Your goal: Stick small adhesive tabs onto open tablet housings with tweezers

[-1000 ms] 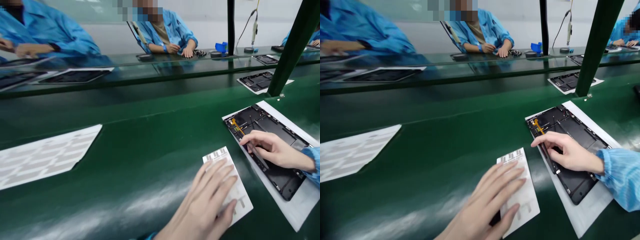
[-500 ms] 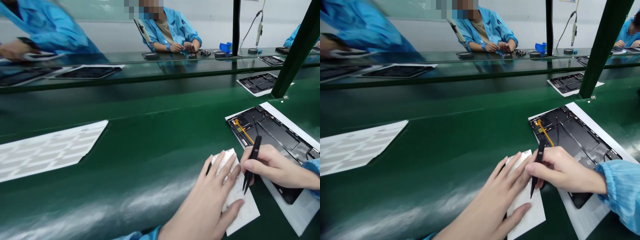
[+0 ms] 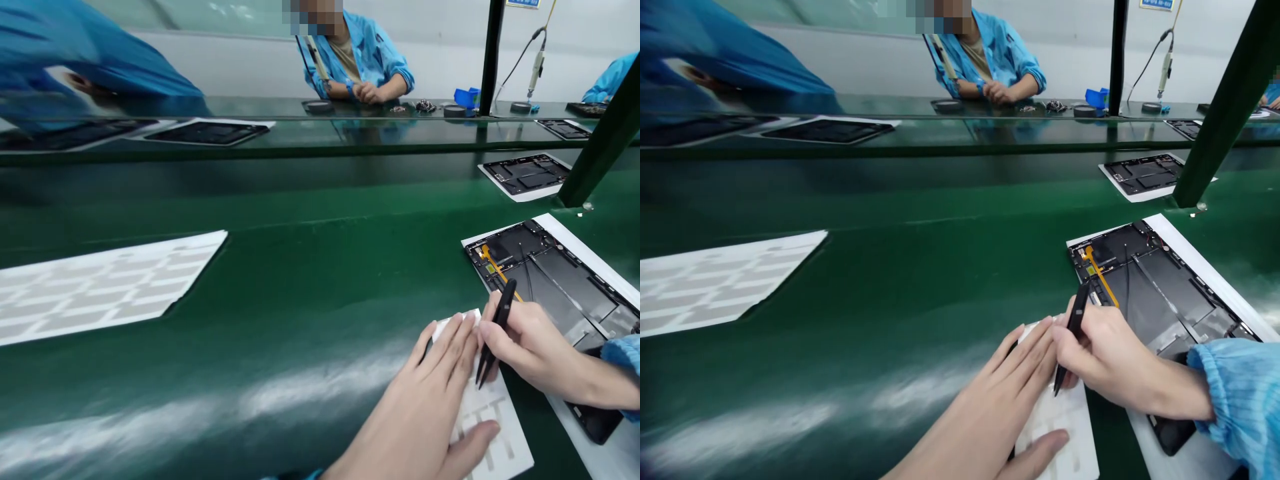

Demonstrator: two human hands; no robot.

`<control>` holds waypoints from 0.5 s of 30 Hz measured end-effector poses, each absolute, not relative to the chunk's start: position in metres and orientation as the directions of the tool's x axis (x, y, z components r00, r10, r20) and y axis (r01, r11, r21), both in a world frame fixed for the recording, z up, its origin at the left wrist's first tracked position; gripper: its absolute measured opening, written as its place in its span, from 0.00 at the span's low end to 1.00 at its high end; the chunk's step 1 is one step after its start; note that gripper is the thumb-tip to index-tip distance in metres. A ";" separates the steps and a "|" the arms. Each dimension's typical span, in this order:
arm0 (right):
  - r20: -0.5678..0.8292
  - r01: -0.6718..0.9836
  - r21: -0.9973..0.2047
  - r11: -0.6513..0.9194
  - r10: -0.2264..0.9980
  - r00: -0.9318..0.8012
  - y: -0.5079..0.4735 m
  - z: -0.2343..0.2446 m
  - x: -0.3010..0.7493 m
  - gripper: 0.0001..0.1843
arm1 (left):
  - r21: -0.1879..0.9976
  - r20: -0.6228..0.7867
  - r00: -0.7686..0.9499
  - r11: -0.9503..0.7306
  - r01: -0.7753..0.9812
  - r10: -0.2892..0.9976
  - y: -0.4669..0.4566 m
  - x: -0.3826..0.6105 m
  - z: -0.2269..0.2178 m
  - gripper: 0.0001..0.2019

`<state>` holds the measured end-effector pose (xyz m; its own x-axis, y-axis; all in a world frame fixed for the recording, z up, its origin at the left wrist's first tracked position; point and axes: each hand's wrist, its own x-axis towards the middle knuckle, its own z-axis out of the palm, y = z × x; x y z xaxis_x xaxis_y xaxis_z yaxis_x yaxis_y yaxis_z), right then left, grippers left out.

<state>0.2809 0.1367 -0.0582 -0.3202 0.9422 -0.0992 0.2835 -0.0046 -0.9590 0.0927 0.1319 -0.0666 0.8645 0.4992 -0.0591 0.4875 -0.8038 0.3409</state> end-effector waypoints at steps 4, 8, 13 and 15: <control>-0.069 0.300 -0.953 0.031 0.946 -0.318 0.135 -0.057 0.280 0.11 | 0.337 -0.012 0.872 -0.819 0.464 0.489 0.130 0.093 -0.066 0.36; -0.091 0.313 -0.950 0.016 0.941 -0.325 0.138 -0.056 0.278 0.10 | 0.295 0.010 0.878 -0.840 0.455 0.479 0.131 0.092 -0.066 0.36; -0.090 0.330 -0.944 0.023 0.942 -0.322 0.137 -0.056 0.279 0.10 | 0.293 -0.029 0.873 -0.831 0.473 0.486 0.132 0.094 -0.066 0.35; -0.074 0.332 -0.943 0.039 0.944 -0.322 0.136 -0.056 0.279 0.10 | 0.304 -0.035 0.873 -0.827 0.473 0.486 0.132 0.095 -0.066 0.35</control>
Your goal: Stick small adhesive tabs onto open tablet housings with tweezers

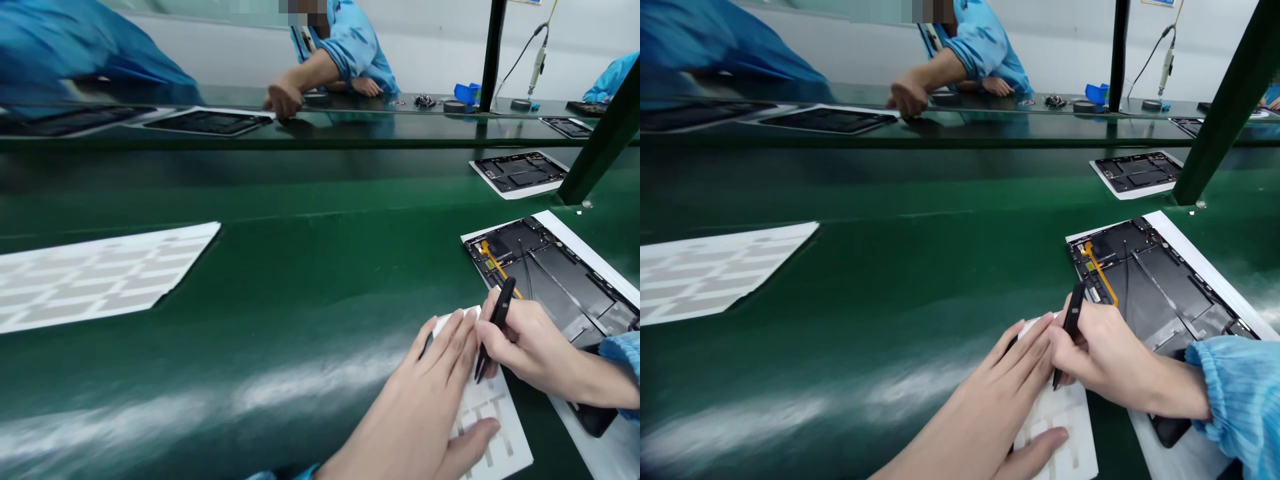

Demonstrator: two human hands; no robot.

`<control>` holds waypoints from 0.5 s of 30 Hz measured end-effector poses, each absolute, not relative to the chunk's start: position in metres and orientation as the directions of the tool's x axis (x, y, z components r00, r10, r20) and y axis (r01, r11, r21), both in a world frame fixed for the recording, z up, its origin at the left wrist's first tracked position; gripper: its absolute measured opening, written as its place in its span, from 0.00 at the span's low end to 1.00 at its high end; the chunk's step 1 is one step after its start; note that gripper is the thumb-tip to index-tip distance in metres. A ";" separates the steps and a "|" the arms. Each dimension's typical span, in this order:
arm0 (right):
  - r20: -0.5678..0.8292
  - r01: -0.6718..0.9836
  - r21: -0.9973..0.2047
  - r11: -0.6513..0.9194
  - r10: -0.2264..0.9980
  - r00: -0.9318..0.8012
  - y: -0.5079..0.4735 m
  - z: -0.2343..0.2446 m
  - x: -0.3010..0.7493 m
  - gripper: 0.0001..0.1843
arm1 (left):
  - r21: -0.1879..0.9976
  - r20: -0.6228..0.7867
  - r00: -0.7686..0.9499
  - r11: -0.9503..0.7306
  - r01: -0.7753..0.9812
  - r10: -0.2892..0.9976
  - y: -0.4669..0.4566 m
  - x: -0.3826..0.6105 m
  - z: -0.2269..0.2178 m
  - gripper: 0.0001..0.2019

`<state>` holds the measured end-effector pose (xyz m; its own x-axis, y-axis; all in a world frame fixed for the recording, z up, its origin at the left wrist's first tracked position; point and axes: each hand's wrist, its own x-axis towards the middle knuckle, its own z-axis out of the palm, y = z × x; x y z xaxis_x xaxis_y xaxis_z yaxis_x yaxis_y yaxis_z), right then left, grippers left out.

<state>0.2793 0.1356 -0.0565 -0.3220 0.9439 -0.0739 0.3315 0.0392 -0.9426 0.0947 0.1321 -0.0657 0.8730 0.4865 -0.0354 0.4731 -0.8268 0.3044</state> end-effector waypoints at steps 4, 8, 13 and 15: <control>-0.078 0.339 -0.940 0.042 0.940 -0.331 0.136 -0.057 0.280 0.11 | 0.279 -0.009 0.881 -0.845 0.457 0.474 0.132 0.094 -0.064 0.36; -0.121 0.347 -0.938 0.000 0.937 -0.327 0.139 -0.057 0.278 0.10 | 0.208 0.002 0.893 -0.874 0.440 0.450 0.133 0.094 -0.063 0.36; -0.178 0.327 -0.943 -0.061 0.923 -0.341 0.138 -0.056 0.279 0.10 | 0.184 -0.030 0.898 -0.881 0.436 0.438 0.133 0.096 -0.064 0.35; -0.203 0.301 -0.949 -0.099 0.920 -0.337 0.138 -0.056 0.279 0.10 | 0.191 -0.046 0.897 -0.878 0.440 0.440 0.133 0.096 -0.064 0.36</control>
